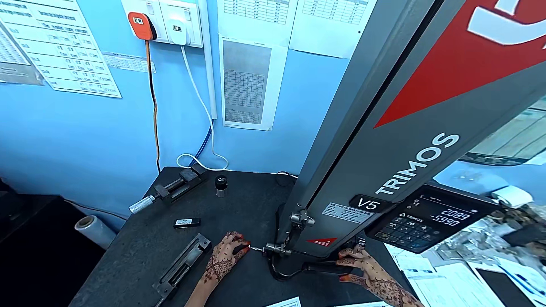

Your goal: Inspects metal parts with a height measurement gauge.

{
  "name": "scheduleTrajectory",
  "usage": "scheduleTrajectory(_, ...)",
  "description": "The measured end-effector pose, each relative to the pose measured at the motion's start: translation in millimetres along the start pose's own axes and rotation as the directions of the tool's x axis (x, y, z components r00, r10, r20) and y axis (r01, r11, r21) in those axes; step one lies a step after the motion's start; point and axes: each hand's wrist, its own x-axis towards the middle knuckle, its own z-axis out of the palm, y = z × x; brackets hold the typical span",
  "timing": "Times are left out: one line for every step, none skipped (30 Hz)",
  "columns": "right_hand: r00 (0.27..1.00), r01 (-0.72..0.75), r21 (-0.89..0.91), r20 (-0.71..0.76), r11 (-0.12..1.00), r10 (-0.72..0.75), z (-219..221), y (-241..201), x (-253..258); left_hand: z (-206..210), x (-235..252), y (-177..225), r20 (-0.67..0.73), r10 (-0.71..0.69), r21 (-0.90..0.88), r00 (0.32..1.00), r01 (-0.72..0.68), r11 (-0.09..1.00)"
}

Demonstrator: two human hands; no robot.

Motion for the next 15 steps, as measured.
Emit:
scheduleTrajectory(1.000, 0.000, 0.003, 0.001, 1.000, 0.000, -1, -3, 1, 1, 0, -2, -0.015, 0.011, 0.001, 1.000, -0.011, 1.000)
scheduleTrajectory(1.000, -0.017, 0.016, 0.013, 1.000, 0.016, -3, -7, 1, 2, -1, -3, -0.027, 0.022, 0.005, 0.999, -0.022, 1.000)
scheduleTrajectory(0.999, -0.034, 0.032, 0.026, 0.999, 0.033, -6, -11, 2, 3, -1, -3, -0.042, 0.038, 0.007, 0.998, -0.037, 0.999)
scheduleTrajectory(0.998, -0.044, 0.044, 0.037, 0.998, 0.042, -8, -14, 2, 3, -1, -3, -0.058, 0.055, 0.006, 0.997, -0.055, 0.998)
scheduleTrajectory(0.998, -0.048, 0.049, 0.041, 0.998, 0.046, -10, -16, 2, 4, -1, -3, -0.075, 0.072, 0.006, 0.995, -0.072, 0.997)
scheduleTrajectory(0.999, -0.040, 0.046, 0.038, 0.998, 0.039, -11, -18, 2, 5, 0, -2, -0.085, 0.078, 0.004, 0.993, -0.078, 0.997)
scheduleTrajectory(0.998, -0.042, 0.052, 0.039, 0.998, 0.040, -12, -19, 2, 6, 0, -2, -0.084, 0.075, 0.000, 0.994, -0.075, 0.997)
scheduleTrajectory(0.998, -0.043, 0.055, 0.039, 0.998, 0.041, -12, -19, 2, 6, 0, -3, -0.085, 0.076, -0.003, 0.994, -0.076, 0.997)
scheduleTrajectory(0.998, -0.044, 0.048, 0.044, 0.998, 0.042, -12, -19, 2, 6, 0, -3, -0.083, 0.077, -0.007, 0.994, -0.078, 0.997)
scheduleTrajectory(0.998, -0.043, 0.038, 0.052, 0.998, 0.041, -12, -19, 3, 6, 0, -3, -0.082, 0.080, -0.009, 0.993, -0.081, 0.997)
scheduleTrajectory(0.996, -0.050, 0.035, 0.069, 0.998, 0.048, -13, -20, 4, 4, -1, -2, -0.073, 0.075, -0.010, 0.995, -0.076, 0.997)
scheduleTrajectory(0.995, -0.056, 0.039, 0.083, 0.998, 0.052, -13, -21, 5, 3, -1, -2, -0.066, 0.073, -0.011, 0.995, -0.073, 0.997)
scheduleTrajectory(0.995, -0.060, 0.044, 0.082, 0.997, 0.056, -13, -22, 6, 3, -1, -3, -0.062, 0.075, -0.010, 0.995, -0.076, 0.997)
scheduleTrajectory(0.996, -0.070, 0.059, 0.058, 0.996, 0.066, -13, -22, 6, 3, -1, -3, -0.064, 0.079, -0.010, 0.995, -0.080, 0.997)
scheduleTrajectory(0.996, -0.086, 0.082, -0.004, 0.993, 0.086, -13, -21, 5, 2, -1, -4, -0.063, 0.080, -0.013, 0.995, -0.081, 0.997)
